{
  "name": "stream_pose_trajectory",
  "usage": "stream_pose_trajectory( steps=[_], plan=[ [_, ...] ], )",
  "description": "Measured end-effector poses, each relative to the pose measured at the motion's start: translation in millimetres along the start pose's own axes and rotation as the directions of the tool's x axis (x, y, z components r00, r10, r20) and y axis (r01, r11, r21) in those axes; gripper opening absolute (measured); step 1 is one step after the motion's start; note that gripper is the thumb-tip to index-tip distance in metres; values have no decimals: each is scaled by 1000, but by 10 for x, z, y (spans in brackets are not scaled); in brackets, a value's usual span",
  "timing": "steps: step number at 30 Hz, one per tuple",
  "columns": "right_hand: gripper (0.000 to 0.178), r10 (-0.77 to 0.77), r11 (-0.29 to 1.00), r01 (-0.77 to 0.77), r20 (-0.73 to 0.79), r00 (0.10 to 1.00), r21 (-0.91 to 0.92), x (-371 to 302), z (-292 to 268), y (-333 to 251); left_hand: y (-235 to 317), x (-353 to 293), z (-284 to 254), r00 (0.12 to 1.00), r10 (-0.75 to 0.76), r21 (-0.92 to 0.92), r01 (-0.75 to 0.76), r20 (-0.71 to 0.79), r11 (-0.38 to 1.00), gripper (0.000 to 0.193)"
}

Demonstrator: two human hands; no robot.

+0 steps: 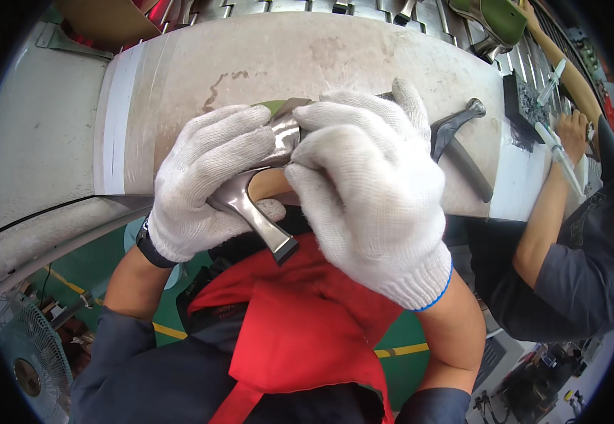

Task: The person assembles high-heeled shoes by taking shoe uppers and soles from a conveyor, pressing each sole onto a shoe upper by hand, hammering the edges and heel with a hammer, and placing the shoes onto the conveyor.

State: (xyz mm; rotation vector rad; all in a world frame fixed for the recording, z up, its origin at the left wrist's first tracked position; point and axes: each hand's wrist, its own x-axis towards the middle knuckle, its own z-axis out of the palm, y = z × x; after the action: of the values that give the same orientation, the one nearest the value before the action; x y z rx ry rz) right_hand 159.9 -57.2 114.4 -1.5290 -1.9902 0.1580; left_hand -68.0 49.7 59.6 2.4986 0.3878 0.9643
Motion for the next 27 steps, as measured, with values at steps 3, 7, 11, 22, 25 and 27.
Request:
stream_pose_trajectory(
  steps=[3, 7, 11, 22, 25, 27],
  plan=[
    [10, 332, 883, -218, -224, 916, 416, -111, 13, -25, -9, 13, 20, 1000, -12, -42, 12, -14, 999, 79],
    [10, 486, 833, -251, -436, 758, 493, -477, -4, -105, 67, 5, 52, 996, -76, -95, 71, -54, 993, 80],
    [47, 764, 304, 194, -360, 535, 933, -496, 469, -549, 444, 51, 324, 969, -225, -138, 211, -100, 968, 76],
    [63, 644, 243, 27, -182, 743, 970, -203, 157, -291, 45, 813, 749, 841, -541, -626, 424, 4, 654, 46],
    [69, 637, -41, 161, -99, 765, 986, -256, 131, -290, 132, 913, 824, 786, -611, -826, 406, 98, 391, 49],
    [70, 647, -68, 186, -99, 756, 980, -265, 134, -326, 119, 898, 776, 795, -599, -825, 399, 94, 401, 47]
  ],
)
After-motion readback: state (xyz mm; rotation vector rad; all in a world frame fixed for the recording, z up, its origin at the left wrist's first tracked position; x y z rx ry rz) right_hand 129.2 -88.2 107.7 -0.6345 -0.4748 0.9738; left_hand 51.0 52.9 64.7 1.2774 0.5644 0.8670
